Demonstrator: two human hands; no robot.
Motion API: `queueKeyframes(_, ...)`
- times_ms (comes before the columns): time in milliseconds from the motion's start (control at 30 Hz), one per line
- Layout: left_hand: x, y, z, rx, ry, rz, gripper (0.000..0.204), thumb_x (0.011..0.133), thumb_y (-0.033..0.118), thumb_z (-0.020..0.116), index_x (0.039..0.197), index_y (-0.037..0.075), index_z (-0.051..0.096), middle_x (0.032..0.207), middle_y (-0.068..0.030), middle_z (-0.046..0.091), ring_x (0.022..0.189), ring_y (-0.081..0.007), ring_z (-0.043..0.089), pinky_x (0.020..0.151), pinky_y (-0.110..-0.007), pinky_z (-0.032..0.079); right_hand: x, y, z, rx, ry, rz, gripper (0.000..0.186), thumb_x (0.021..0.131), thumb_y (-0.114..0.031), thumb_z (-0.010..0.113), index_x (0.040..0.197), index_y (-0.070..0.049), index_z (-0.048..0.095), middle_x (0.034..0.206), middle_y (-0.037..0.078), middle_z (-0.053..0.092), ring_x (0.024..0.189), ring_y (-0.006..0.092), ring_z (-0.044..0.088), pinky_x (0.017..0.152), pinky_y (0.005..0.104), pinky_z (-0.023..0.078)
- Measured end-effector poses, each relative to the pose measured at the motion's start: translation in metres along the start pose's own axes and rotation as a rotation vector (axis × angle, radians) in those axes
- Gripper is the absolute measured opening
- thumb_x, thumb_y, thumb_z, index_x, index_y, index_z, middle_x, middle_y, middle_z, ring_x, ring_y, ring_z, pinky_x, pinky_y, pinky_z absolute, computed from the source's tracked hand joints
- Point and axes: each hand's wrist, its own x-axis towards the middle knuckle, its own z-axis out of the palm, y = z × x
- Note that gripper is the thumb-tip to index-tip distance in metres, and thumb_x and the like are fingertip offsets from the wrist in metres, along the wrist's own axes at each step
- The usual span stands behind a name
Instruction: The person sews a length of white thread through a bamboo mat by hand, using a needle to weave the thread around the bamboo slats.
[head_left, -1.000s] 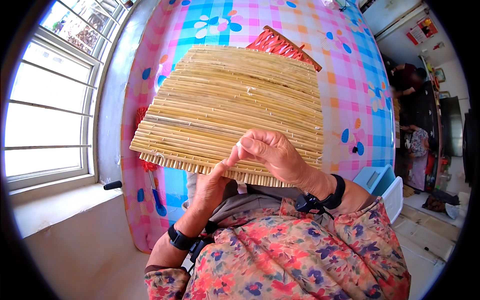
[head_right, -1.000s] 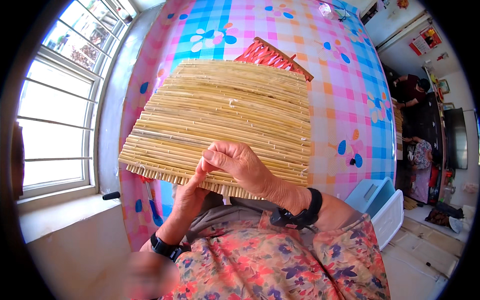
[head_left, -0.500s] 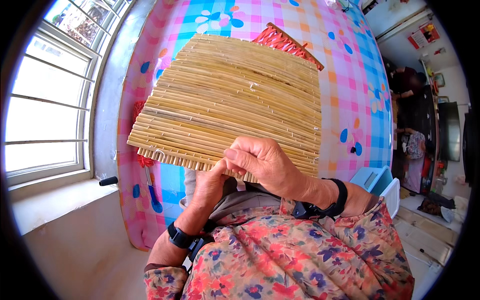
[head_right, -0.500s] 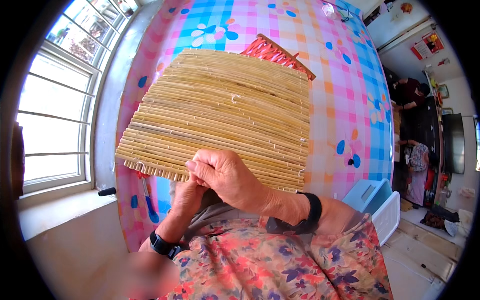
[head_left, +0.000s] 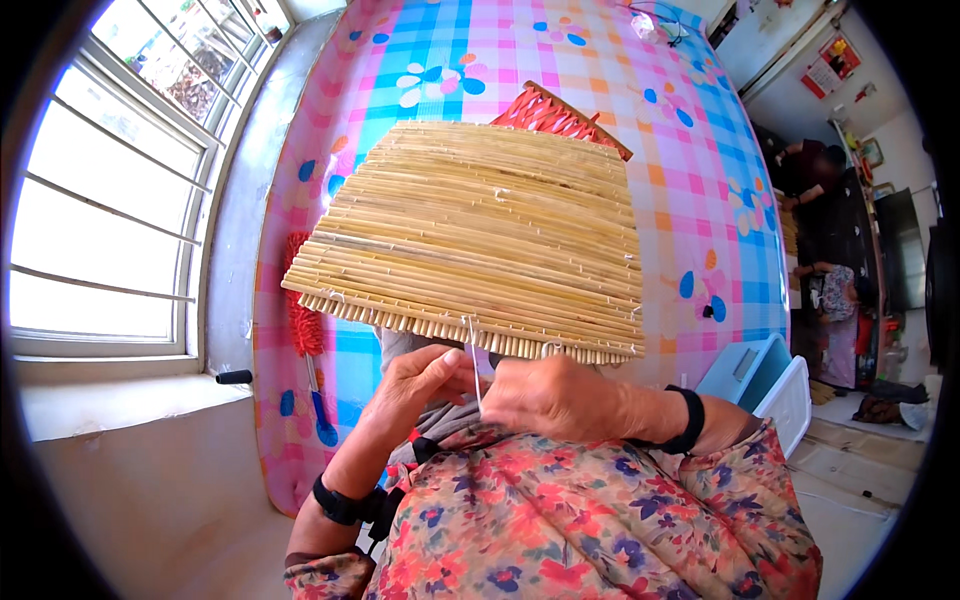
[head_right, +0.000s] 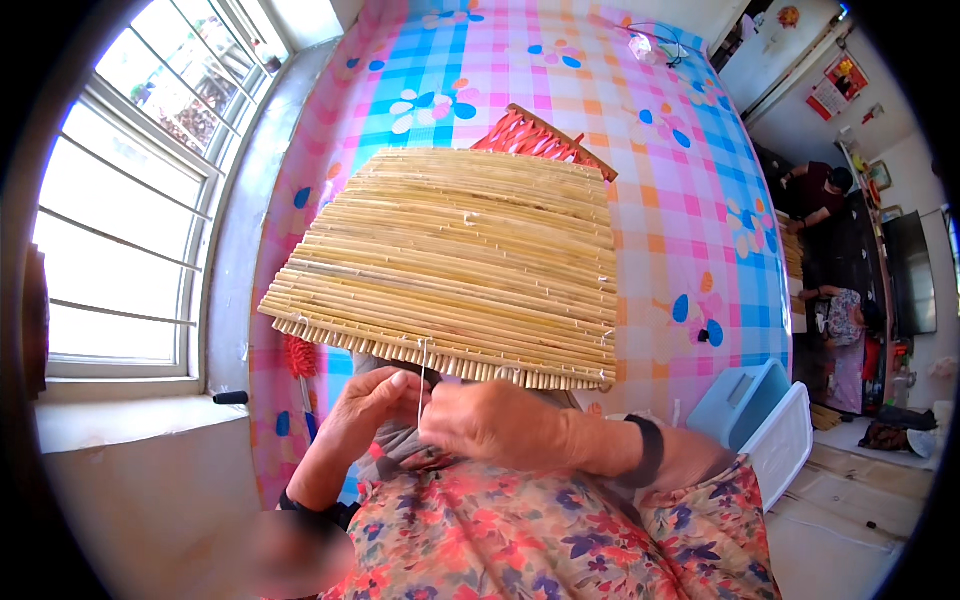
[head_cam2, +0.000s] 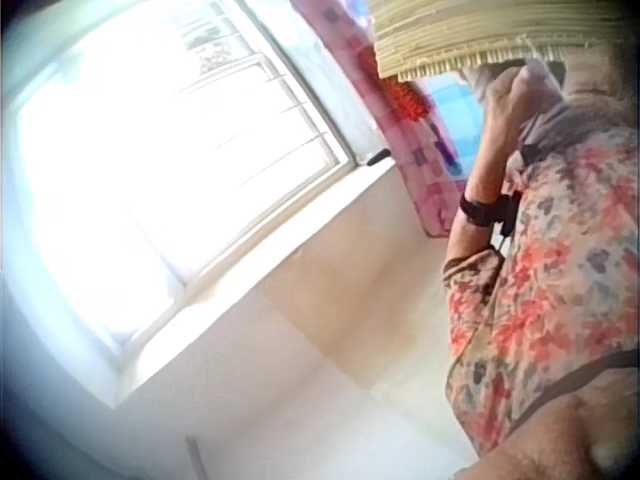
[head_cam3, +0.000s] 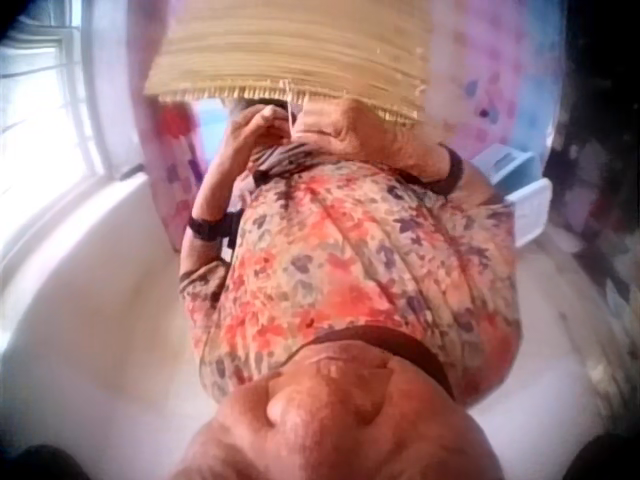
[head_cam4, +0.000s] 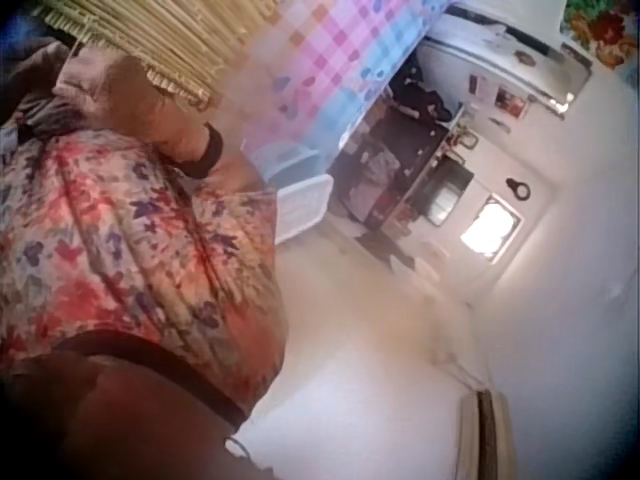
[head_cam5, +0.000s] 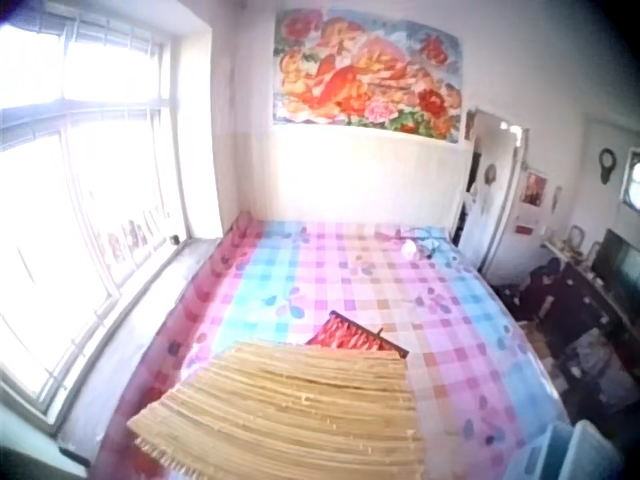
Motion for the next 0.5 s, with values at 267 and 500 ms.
queueKeyframes(267, 0.023, -0.011, 0.007, -0.153, 0.084, 0.036, 0.018, 0.091, 0.019, 0.058, 0.094, 0.001, 0.062, 0.073, -0.0033, 0.062, 0.063, -0.012, 0.06, 0.06, -0.024, 0.049, -0.014, -0.006, 0.006, 0.019, -0.132, -0.03, 0.012, 0.086, -0.016, 0.059, 0.091, -0.006, 0.06, 0.078, 0.009, 0.054, 0.071, 0.0265, 0.058, 0.059, 0.0353, 0.048)
queueKeyframes(500, 0.026, 0.009, -0.003, 1.113, 0.556, 0.78, 0.004, 0.083, 0.008, 0.059, 0.083, 0.004, 0.06, 0.071, -0.0081, 0.059, 0.067, -0.0227, 0.059, 0.057, -0.032, 0.045, -0.07, 0.011, -0.058, 0.011, 0.109, 0.382, 0.013, 0.086, -0.011, 0.058, 0.092, -0.003, 0.066, 0.084, 0.009, 0.063, 0.076, 0.0208, 0.062, 0.066, 0.029, 0.049)
